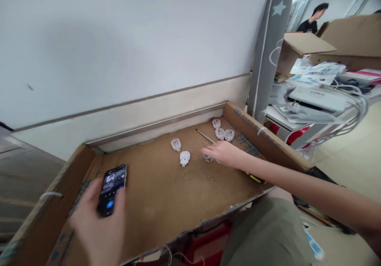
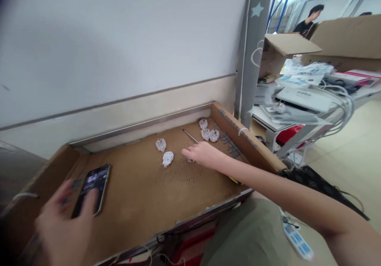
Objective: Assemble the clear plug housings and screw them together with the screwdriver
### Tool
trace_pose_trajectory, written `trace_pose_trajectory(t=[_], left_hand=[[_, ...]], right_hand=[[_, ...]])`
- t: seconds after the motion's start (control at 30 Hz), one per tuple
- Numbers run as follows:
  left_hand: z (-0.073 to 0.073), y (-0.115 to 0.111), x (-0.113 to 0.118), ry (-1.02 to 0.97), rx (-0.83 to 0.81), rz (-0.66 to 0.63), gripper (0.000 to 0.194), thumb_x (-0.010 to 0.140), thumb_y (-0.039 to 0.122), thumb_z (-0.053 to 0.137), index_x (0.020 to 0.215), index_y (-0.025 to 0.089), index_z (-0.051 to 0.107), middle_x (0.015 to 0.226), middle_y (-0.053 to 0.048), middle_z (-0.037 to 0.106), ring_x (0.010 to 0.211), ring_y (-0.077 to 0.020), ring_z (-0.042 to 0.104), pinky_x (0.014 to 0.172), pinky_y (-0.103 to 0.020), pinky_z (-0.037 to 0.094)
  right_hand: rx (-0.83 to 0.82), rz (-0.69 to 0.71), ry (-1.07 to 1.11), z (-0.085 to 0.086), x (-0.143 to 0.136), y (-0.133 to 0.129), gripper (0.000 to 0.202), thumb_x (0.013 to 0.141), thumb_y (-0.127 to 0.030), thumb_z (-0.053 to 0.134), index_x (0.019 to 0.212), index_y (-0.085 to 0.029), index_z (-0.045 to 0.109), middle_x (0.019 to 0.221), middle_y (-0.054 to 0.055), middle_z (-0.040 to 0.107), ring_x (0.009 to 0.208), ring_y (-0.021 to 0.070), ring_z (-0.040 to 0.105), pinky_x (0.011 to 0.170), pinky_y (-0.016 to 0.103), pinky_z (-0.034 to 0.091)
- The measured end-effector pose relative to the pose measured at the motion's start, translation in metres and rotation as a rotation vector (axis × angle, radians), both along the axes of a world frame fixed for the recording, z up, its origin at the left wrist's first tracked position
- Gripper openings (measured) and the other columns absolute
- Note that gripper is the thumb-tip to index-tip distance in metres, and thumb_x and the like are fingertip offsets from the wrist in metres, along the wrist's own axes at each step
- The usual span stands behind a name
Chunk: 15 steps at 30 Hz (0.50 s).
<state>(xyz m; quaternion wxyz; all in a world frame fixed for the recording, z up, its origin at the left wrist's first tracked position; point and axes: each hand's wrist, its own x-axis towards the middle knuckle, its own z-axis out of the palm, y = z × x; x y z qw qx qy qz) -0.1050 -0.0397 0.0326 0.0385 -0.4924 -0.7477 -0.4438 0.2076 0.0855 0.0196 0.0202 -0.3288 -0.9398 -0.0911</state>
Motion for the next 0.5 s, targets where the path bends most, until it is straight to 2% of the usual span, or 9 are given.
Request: trace_pose_trajectory(t=[0.03, 0.1, 0.13, 0.2, 0.27, 0.33, 0.5], left_hand=[[0.004, 0.010, 0.030, 0.127, 0.012, -0.124, 0.059, 0.076, 0.054, 0.056, 0.129, 0.029, 0.046, 0.127, -0.004, 0.056, 0.116, -0.0328, 0.050, 0.101, -0.056, 0.037], [0.003, 0.035, 0.086, 0.343, -0.150, -0.512, 0.065, 0.074, 0.051, 0.061, 0.131, 0.025, 0.045, 0.132, -0.008, 0.054, 0.121, -0.0309, 0.047, 0.102, -0.051, 0.036], [0.000, 0.050, 0.108, 0.395, -0.214, -0.639, 0.067, 0.072, 0.051, 0.064, 0.130, 0.023, 0.046, 0.137, -0.008, 0.050, 0.125, -0.0307, 0.043, 0.104, -0.050, 0.034], [-0.012, 0.075, 0.137, 0.428, -0.300, -0.778, 0.070, 0.069, 0.052, 0.067, 0.128, 0.020, 0.049, 0.140, -0.010, 0.047, 0.127, -0.0298, 0.041, 0.105, -0.048, 0.031], [-0.023, 0.093, 0.146, 0.421, -0.334, -0.814, 0.063, 0.069, 0.052, 0.068, 0.121, 0.020, 0.054, 0.138, -0.010, 0.049, 0.127, -0.0288, 0.040, 0.107, -0.048, 0.028], [-0.030, 0.101, 0.142, 0.398, -0.331, -0.805, 0.054, 0.070, 0.050, 0.068, 0.115, 0.021, 0.058, 0.134, -0.009, 0.052, 0.125, -0.0279, 0.042, 0.108, -0.049, 0.024], [-0.034, 0.103, 0.131, 0.351, -0.303, -0.851, 0.047, 0.070, 0.048, 0.069, 0.110, 0.023, 0.060, 0.130, -0.009, 0.054, 0.122, -0.0278, 0.044, 0.110, -0.054, 0.016]], right_hand=[[0.002, 0.002, 0.000, 0.000, 0.000, 0.000, 0.024, 0.091, -0.024, 0.048, 0.110, -0.011, 0.053, 0.088, 0.003, 0.057, 0.076, 0.0089, 0.055, 0.072, 0.027, 0.050], [0.006, 0.008, 0.007, 0.000, 0.001, -0.001, 0.026, 0.091, -0.024, 0.047, 0.113, -0.011, 0.052, 0.088, 0.003, 0.057, 0.077, 0.0093, 0.055, 0.072, 0.027, 0.050], [0.008, 0.010, 0.013, 0.000, 0.002, -0.002, 0.027, 0.091, -0.024, 0.047, 0.114, -0.011, 0.051, 0.089, 0.003, 0.057, 0.077, 0.0096, 0.055, 0.072, 0.027, 0.049], [0.007, 0.009, 0.029, 0.000, 0.003, -0.003, 0.029, 0.091, -0.025, 0.048, 0.116, -0.012, 0.050, 0.090, 0.003, 0.058, 0.077, 0.0099, 0.056, 0.073, 0.027, 0.049], [0.001, 0.001, 0.047, 0.000, 0.004, -0.005, 0.028, 0.091, -0.025, 0.048, 0.115, -0.012, 0.051, 0.090, 0.003, 0.058, 0.076, 0.0098, 0.056, 0.072, 0.027, 0.048], [-0.008, -0.015, 0.064, 0.001, 0.005, -0.006, 0.026, 0.091, -0.025, 0.046, 0.113, -0.011, 0.052, 0.089, 0.003, 0.058, 0.074, 0.0093, 0.055, 0.070, 0.025, 0.047], [-0.023, -0.042, 0.076, 0.003, 0.006, -0.007, 0.025, 0.092, -0.023, 0.044, 0.113, -0.010, 0.051, 0.087, 0.003, 0.058, 0.072, 0.0086, 0.054, 0.066, 0.023, 0.045]])
